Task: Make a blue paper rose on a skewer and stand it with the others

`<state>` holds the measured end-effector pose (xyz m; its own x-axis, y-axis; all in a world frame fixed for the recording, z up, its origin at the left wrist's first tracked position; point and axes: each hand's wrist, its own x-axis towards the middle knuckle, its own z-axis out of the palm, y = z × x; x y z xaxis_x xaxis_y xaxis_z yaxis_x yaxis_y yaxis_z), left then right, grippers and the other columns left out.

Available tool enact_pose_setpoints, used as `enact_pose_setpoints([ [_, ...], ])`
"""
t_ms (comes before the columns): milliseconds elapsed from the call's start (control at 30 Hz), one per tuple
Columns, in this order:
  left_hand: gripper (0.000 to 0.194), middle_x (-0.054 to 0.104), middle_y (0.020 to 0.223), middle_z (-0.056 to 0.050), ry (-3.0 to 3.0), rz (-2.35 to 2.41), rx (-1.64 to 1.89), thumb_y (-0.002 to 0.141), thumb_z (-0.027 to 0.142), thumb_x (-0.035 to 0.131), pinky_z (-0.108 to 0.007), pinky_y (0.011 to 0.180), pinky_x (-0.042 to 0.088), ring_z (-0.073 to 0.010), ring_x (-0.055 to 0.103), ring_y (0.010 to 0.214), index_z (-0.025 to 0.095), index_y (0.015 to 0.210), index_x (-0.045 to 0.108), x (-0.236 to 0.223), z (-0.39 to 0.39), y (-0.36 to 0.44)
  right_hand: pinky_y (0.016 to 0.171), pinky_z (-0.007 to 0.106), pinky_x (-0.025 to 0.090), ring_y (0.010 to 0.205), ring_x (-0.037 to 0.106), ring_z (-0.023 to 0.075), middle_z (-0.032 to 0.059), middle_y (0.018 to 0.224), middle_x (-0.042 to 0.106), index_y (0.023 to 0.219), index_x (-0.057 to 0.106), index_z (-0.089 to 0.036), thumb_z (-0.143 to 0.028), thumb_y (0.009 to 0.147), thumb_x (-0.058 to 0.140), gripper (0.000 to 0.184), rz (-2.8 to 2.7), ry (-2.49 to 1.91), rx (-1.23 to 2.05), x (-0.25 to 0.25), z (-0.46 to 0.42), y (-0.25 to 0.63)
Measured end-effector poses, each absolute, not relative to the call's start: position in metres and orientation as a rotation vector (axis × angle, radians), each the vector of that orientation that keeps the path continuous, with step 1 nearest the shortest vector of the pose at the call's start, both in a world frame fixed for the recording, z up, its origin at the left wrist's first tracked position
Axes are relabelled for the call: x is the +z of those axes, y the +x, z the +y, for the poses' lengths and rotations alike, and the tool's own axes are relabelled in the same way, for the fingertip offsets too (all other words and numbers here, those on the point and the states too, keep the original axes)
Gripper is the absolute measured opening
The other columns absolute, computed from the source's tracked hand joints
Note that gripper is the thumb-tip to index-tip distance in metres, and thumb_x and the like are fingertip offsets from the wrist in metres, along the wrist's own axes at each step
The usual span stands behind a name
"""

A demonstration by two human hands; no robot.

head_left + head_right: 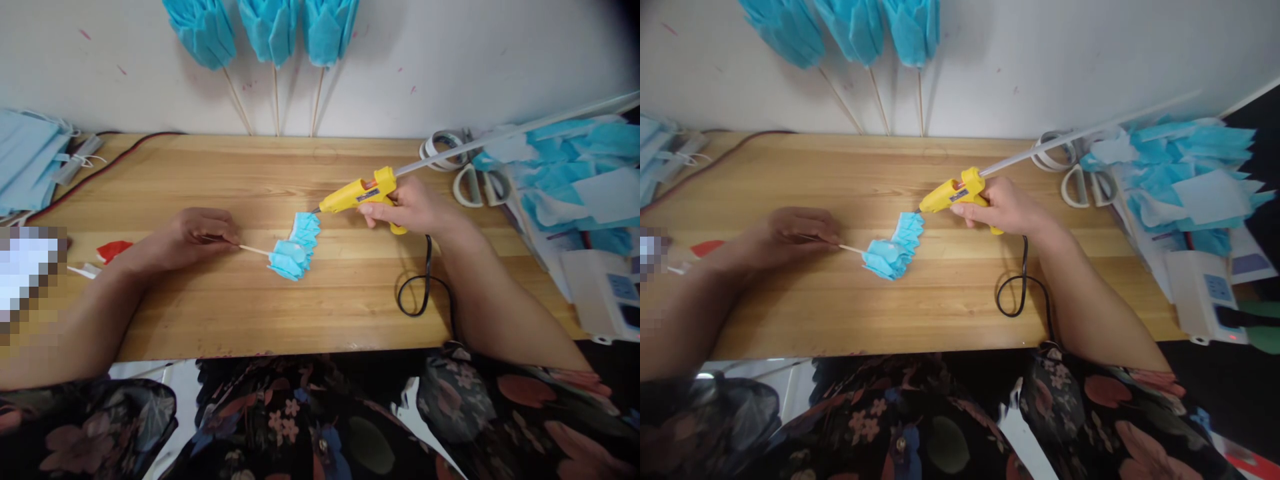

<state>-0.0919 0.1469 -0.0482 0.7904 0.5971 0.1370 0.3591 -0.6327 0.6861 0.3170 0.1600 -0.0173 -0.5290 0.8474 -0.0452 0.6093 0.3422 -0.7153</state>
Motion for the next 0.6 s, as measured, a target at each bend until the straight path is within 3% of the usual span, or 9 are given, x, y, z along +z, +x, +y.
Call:
enact_pose_setpoints([
  [333, 0.016, 0.068, 0.088, -0.003, 2.290, 0.741, 0.424, 0.100, 0.024, 0.064, -0.021, 0.068, 0.048, -0.0105, 0.062, 0.077, 0.017, 0.091, 0.074, -0.0428, 0.1447, -0.0902, 0.050, 0.029, 0.032, 0.049, 0.043, 0.0096, -0.0015, 0.054, 0.054, 0.063, 0.067, -0.019, -0.050, 0.088, 0.069, 0.040, -2.230, -1.365, 1.031, -0.0153, 0.1593, 0.3168],
  [600, 0.014, 0.068, 0.089, -0.004, 2.292, 0.729, 0.430, 0.099, 0.024, 0.066, -0.022, 0.069, 0.049, -0.0113, 0.064, 0.078, 0.017, 0.091, 0.074, -0.0412, 0.1445, -0.0895, 0.051, 0.028, 0.032, 0.052, 0.047, 0.0103, -0.0016, 0.056, 0.057, 0.066, 0.066, -0.019, -0.050, 0.087, 0.072, 0.038, -2.235, -1.377, 1.064, -0.0142, 0.1582, 0.3138],
])
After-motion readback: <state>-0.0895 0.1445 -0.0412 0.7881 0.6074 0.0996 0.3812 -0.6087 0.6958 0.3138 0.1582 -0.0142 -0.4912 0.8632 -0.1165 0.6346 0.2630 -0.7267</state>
